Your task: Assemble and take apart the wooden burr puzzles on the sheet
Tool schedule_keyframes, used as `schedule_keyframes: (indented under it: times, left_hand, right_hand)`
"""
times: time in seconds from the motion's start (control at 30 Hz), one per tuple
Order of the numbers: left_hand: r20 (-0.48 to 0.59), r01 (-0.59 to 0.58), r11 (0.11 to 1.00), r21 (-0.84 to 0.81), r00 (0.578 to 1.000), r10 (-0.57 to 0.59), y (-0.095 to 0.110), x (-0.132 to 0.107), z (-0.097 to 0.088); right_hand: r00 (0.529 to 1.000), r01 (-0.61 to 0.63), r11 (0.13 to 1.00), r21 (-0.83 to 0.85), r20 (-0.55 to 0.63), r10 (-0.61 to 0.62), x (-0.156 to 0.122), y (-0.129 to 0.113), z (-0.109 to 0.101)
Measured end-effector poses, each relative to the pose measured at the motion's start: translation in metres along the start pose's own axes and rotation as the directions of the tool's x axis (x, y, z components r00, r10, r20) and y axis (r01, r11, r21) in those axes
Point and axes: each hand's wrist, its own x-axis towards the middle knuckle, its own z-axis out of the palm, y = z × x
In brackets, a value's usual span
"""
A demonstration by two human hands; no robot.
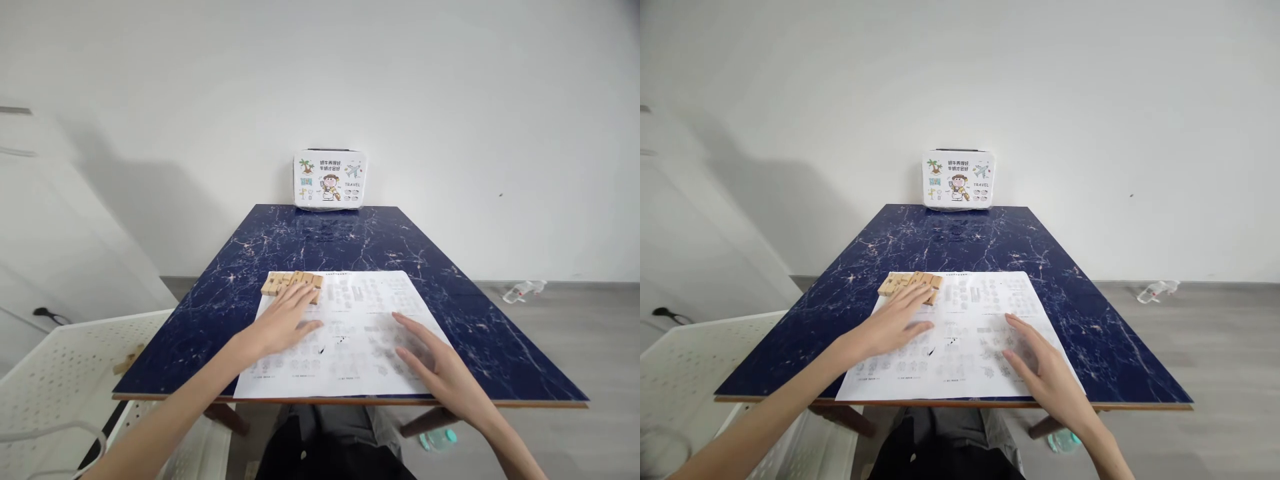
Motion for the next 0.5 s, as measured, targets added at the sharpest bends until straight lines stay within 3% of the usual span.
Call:
schedule_keyframes:
  times: [0.2, 0.5]
  left_hand:
    - [0.001, -0.009, 0.996, 0.087, 1.0, 0.009, 0.014, -0.014, 0.025]
    - [0.011, 0.018, 0.995, 0.1, 1.0, -0.019, 0.018, -0.011, 0.024]
  right_hand:
    - [0.996, -0.085, 0.995, 0.049, -0.029, 0.086, -0.002, 0.001, 0.0]
    - [0.993, -0.099, 0.994, 0.046, -0.062, 0.102, -0.001, 0.0, 0.0]
